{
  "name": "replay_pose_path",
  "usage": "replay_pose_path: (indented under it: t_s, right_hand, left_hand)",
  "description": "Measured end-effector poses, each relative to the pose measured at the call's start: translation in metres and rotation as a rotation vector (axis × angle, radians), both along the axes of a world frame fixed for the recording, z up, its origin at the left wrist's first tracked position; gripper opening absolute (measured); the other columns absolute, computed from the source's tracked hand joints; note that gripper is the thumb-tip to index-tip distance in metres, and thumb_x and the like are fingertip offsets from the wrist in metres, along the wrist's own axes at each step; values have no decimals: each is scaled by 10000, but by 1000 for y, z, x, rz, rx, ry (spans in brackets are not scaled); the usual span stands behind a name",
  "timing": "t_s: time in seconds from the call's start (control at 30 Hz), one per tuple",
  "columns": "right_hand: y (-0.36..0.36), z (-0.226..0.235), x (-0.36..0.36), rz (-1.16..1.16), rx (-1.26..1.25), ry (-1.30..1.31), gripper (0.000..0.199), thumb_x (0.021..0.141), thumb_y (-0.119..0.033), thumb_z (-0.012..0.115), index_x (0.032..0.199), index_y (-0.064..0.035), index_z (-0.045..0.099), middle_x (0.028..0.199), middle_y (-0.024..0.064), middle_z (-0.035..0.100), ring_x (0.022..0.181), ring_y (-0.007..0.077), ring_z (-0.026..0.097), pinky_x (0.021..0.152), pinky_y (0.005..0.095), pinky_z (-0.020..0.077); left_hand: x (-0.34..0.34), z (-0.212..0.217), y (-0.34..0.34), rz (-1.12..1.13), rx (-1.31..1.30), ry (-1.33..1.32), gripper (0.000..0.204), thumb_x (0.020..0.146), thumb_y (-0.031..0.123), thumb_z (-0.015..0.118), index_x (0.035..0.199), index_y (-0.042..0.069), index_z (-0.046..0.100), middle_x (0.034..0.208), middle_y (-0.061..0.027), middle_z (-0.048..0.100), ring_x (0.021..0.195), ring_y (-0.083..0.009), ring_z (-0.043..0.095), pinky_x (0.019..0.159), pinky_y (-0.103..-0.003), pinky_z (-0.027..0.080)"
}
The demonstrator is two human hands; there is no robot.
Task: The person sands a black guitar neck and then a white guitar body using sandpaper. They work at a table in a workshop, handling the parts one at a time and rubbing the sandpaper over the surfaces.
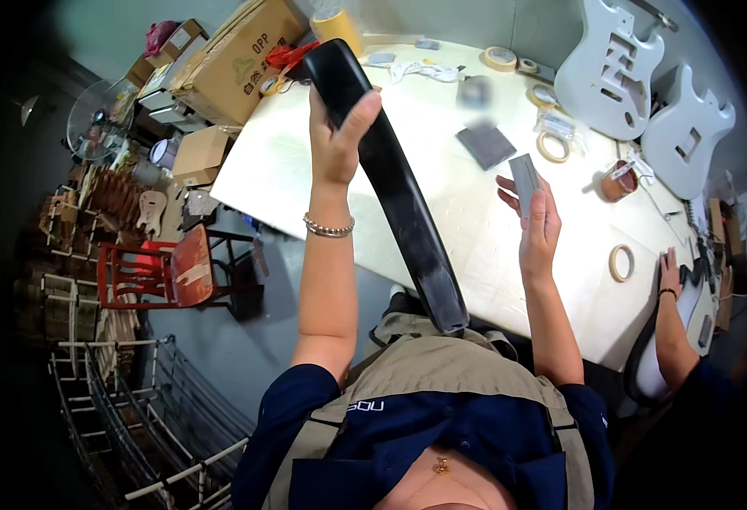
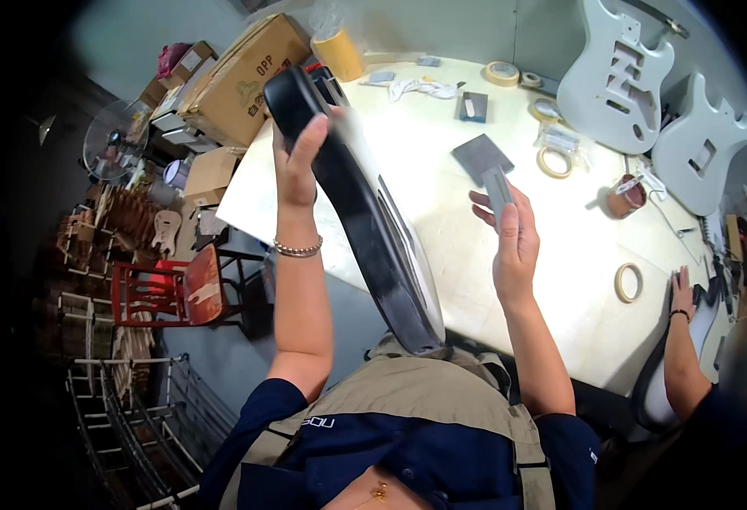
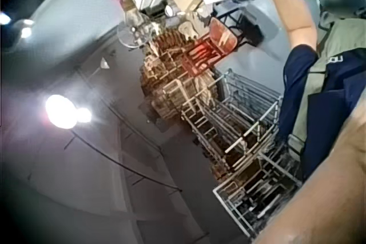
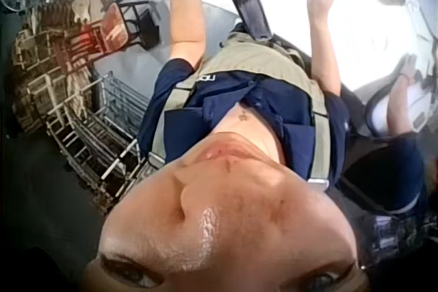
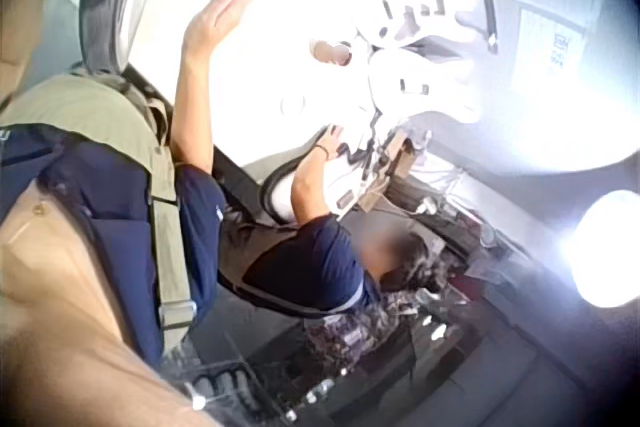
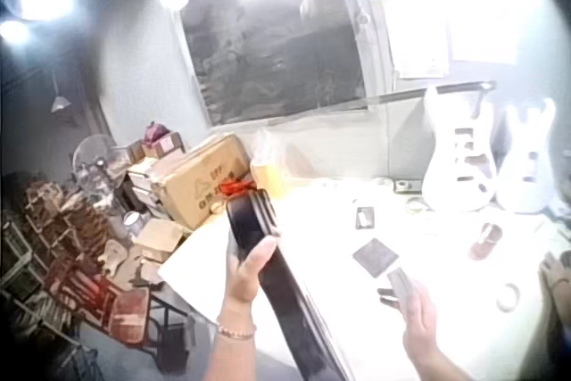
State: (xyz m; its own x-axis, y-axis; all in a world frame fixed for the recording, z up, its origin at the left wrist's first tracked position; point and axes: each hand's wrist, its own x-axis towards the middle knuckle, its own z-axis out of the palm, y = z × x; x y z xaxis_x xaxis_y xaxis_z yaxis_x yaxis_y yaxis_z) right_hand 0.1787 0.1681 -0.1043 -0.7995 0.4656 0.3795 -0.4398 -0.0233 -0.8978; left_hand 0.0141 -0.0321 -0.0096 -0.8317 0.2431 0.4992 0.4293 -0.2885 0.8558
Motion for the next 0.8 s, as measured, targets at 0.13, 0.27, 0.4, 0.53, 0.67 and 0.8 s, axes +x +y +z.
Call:
replay_pose_path:
  t_s: [0.13, 0.27, 0.4, 0.53, 0.67, 0.8]
  right_hand:
    - [-12, 9, -14, -20, 4, 10, 497, 1064, -330, 343, 1356, 57, 450, 1258, 175, 564, 1083, 291, 640, 935, 391, 521]
    - [-18, -8, -13, -162, -49, -83, 524, 1059, -351, 349, 1341, 79, 452, 1241, 175, 574, 1074, 313, 644, 921, 403, 532]
    - [-28, -14, -6, -310, -189, -116, 531, 1055, -357, 362, 1337, 83, 453, 1235, 183, 574, 1071, 315, 645, 922, 409, 534]
    - [-37, -21, 4, -461, -241, -111, 536, 1051, -360, 376, 1336, 89, 450, 1201, 191, 589, 1026, 308, 664, 889, 396, 549]
    - [-49, -15, 19, -573, -238, -186, 535, 1049, -349, 397, 1351, 91, 437, 1142, 187, 615, 949, 292, 689, 823, 361, 572]
    - [-53, -1, 40, -652, -223, -198, 507, 1027, -324, 484, 1327, 85, 479, 1088, 176, 633, 915, 272, 698, 783, 330, 576]
  left_hand:
    - [-44, 13, 18, -199, 57, -210, 416, 964, 438, 505, 1065, 40, 570, 888, -98, 673, 744, -154, 649, 700, -270, 533]
    - [-63, 8, 48, -288, 94, -254, 593, 985, 519, 326, 980, 7, 626, 846, -132, 688, 820, -176, 634, 761, -296, 497]
    - [-68, -8, 65, -435, 122, -171, 525, 906, 470, 584, 1129, -6, 561, 965, -118, 666, 921, -185, 630, 811, -294, 504]
    - [-61, -16, 82, -447, -102, -19, 875, 671, 257, 900, 1333, -37, 410, 1184, -130, 588, 1070, -204, 581, 942, -303, 466]
    - [-70, -15, 119, -630, -90, 78, 904, 656, 250, 897, 1347, -48, 396, 1196, -145, 571, 1079, -221, 576, 954, -311, 465]
    - [-126, -23, 164, -1013, -225, -134, 498, 717, 161, 709, 1159, -23, 572, 927, -114, 667, 867, -196, 651, 841, -303, 523]
